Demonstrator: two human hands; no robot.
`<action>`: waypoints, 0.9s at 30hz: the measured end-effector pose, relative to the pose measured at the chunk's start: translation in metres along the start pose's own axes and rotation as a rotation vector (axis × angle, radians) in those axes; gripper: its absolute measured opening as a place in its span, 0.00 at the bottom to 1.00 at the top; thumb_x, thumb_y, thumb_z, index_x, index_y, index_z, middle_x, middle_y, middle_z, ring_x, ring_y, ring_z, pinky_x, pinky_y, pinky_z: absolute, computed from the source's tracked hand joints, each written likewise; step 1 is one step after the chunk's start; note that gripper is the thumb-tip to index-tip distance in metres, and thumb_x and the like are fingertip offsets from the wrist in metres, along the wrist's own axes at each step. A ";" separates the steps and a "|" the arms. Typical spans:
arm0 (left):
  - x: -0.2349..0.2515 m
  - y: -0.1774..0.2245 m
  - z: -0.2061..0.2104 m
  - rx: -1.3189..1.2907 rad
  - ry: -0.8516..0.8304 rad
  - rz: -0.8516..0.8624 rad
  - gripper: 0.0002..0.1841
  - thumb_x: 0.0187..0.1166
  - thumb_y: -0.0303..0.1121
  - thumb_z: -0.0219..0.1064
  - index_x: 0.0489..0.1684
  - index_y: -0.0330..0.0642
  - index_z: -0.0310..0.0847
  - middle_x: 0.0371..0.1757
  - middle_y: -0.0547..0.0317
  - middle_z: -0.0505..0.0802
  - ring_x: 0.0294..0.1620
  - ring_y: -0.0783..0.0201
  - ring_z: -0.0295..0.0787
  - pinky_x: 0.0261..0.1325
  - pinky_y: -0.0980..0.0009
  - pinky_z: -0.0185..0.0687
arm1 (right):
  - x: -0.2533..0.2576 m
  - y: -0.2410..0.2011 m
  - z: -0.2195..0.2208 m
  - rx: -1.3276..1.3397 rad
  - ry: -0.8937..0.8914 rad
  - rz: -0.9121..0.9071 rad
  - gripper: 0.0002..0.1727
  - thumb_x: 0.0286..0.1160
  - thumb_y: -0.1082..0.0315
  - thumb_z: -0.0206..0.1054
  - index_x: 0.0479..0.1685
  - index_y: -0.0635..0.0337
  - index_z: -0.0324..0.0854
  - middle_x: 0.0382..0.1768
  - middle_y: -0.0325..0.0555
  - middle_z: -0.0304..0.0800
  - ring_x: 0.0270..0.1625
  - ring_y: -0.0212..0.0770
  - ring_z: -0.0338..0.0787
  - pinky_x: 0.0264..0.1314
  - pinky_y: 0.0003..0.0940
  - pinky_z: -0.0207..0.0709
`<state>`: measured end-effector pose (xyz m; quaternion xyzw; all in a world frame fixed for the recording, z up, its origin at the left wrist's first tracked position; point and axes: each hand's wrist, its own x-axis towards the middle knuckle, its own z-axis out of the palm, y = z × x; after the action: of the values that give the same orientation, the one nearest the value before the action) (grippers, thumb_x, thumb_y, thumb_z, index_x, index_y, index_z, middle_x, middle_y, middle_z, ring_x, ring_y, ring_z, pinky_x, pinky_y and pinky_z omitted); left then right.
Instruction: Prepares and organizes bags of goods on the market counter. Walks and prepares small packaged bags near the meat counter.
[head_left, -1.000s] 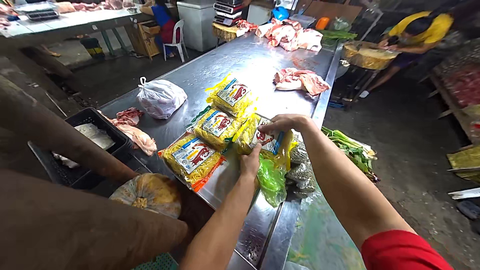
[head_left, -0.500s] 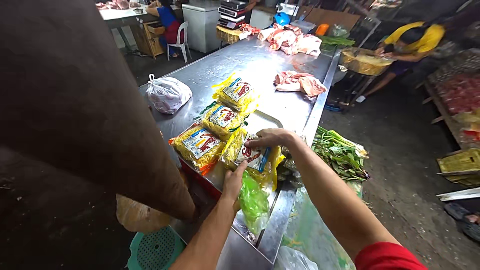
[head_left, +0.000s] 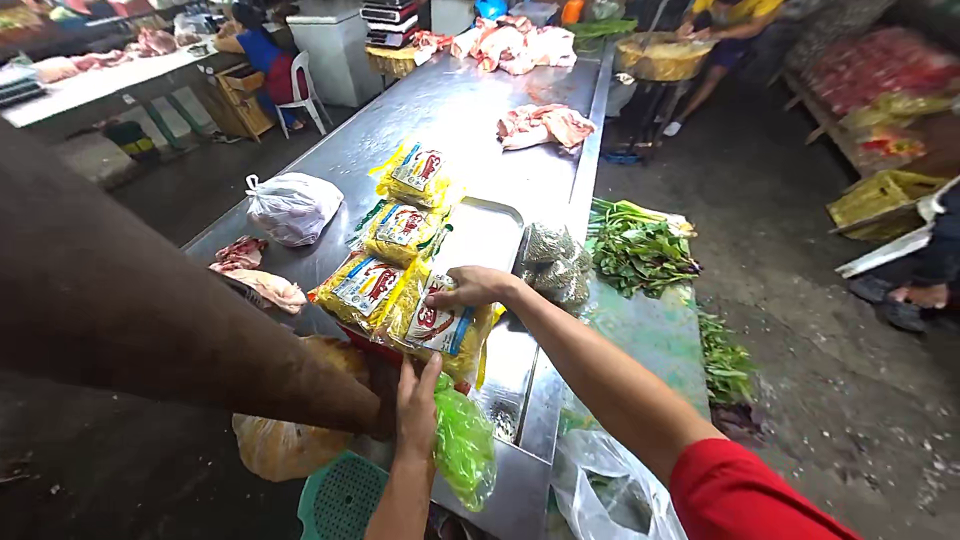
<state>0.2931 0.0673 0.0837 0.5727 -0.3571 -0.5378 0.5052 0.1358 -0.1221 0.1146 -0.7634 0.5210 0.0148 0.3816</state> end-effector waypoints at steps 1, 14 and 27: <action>-0.001 -0.002 0.001 -0.006 0.007 0.006 0.33 0.87 0.39 0.59 0.91 0.36 0.56 0.87 0.45 0.72 0.83 0.64 0.72 0.83 0.69 0.68 | -0.001 0.002 0.004 0.032 0.032 0.007 0.45 0.71 0.26 0.64 0.62 0.63 0.82 0.51 0.60 0.90 0.58 0.57 0.90 0.63 0.65 0.78; -0.030 -0.112 -0.028 0.327 -0.128 -0.006 0.16 0.88 0.34 0.59 0.61 0.30 0.83 0.48 0.48 0.95 0.41 0.60 0.94 0.48 0.61 0.92 | -0.040 0.122 -0.055 0.047 0.903 0.400 0.46 0.66 0.33 0.73 0.81 0.53 0.74 0.74 0.66 0.77 0.73 0.69 0.78 0.66 0.71 0.74; 0.042 -0.196 -0.016 1.056 -0.153 0.629 0.12 0.72 0.38 0.68 0.36 0.43 0.96 0.48 0.52 0.97 0.53 0.50 0.96 0.55 0.52 0.91 | -0.010 0.125 -0.075 0.196 0.893 0.397 0.42 0.64 0.44 0.79 0.76 0.60 0.75 0.61 0.63 0.87 0.62 0.64 0.88 0.63 0.68 0.79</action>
<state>0.2896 0.0761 -0.1176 0.5726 -0.7620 -0.1531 0.2608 0.0018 -0.1797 0.1009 -0.5418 0.7678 -0.2904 0.1809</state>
